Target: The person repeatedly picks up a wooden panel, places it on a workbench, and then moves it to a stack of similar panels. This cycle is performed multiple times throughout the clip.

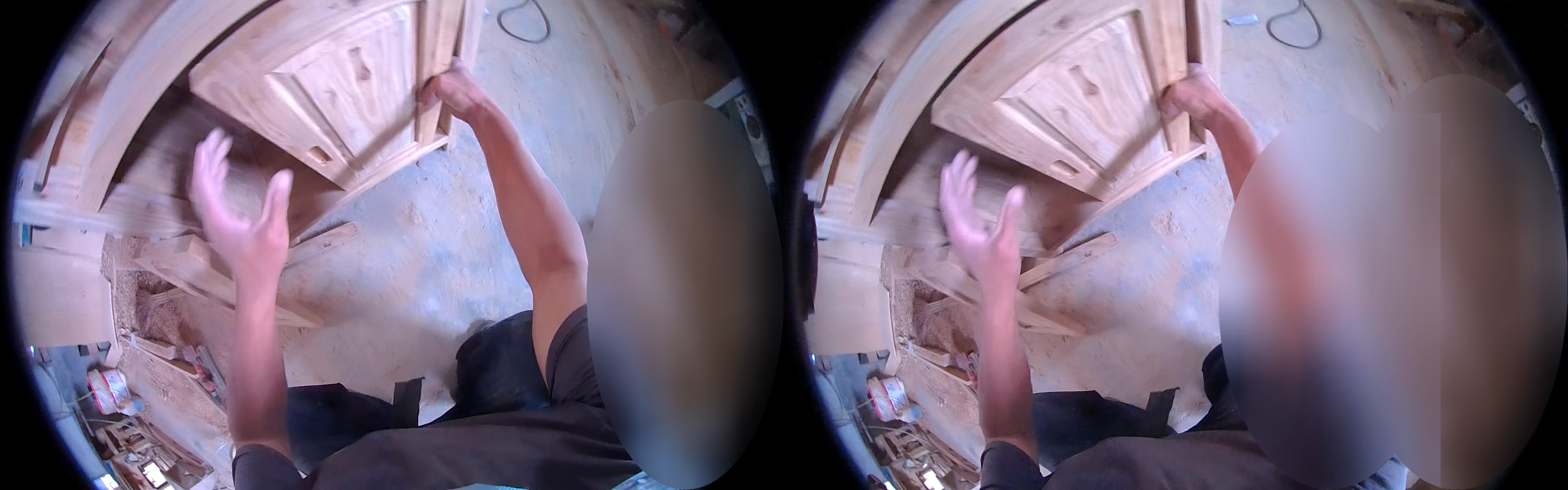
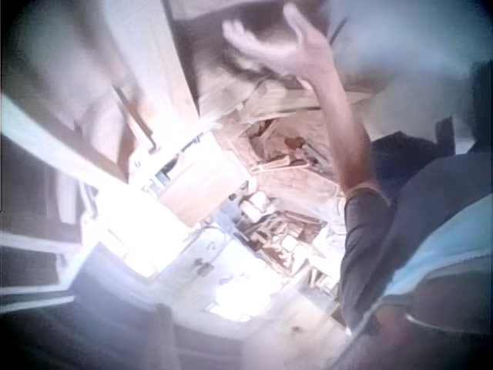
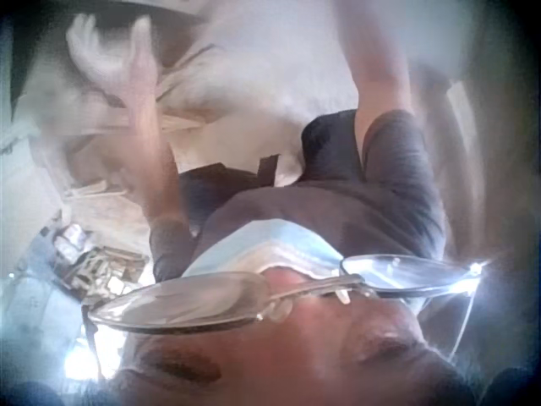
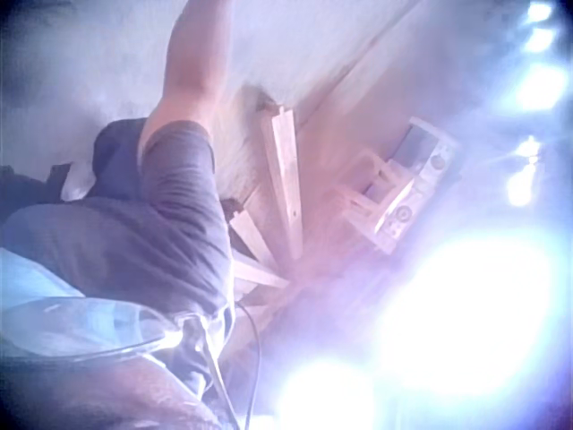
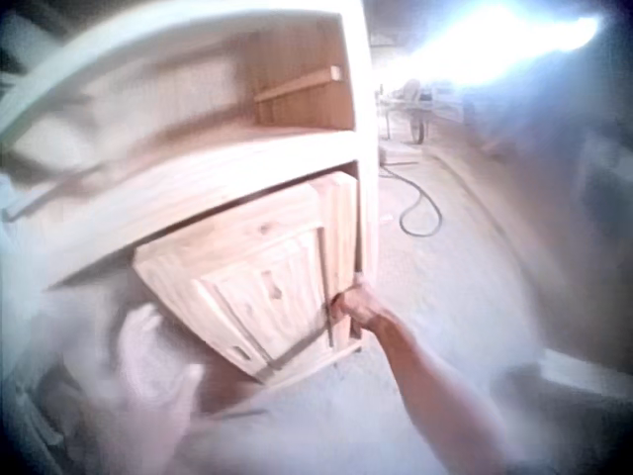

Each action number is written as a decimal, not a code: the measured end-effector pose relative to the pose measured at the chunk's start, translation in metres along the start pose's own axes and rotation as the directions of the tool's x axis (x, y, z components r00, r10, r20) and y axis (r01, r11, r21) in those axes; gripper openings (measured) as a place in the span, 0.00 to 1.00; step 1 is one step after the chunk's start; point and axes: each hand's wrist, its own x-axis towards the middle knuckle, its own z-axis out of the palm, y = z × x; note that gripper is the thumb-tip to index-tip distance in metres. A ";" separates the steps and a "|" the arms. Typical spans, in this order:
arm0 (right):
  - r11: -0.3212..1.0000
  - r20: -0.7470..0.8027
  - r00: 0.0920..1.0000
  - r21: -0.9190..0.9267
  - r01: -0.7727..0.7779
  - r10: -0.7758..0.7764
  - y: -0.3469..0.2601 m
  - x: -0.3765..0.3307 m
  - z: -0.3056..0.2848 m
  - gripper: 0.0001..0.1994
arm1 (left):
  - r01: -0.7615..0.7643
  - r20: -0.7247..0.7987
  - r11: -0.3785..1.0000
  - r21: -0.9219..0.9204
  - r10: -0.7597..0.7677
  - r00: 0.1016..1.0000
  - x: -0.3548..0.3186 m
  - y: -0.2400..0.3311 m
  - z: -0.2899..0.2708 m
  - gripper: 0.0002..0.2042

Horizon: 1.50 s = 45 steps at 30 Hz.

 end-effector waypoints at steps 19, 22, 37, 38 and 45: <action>0.695 -0.133 0.701 0.352 -0.627 0.700 0.209 -0.048 0.029 0.04 | 0.566 0.256 0.507 -0.650 -0.556 0.791 0.030 -0.073 0.125 0.27; 0.780 -0.227 0.781 0.430 -0.455 0.581 0.220 -0.030 0.043 0.06 | 0.584 0.263 0.496 -0.643 -0.574 0.776 0.030 -0.073 0.128 0.28; 0.826 -0.159 0.811 0.106 -0.553 0.563 0.169 -0.013 0.062 0.08 | 0.595 0.295 0.448 -0.667 -0.574 0.764 0.024 -0.088 0.114 0.26; 0.820 -0.135 0.810 0.032 -0.572 0.570 0.163 -0.013 0.057 0.09 | 0.575 0.277 0.451 -0.683 -0.569 0.775 0.023 -0.084 0.116 0.26; 0.825 -0.118 0.830 -0.097 -0.556 0.545 0.153 -0.005 0.047 0.13 | 0.587 0.199 0.626 -0.514 -0.578 0.791 0.024 -0.083 0.120 0.22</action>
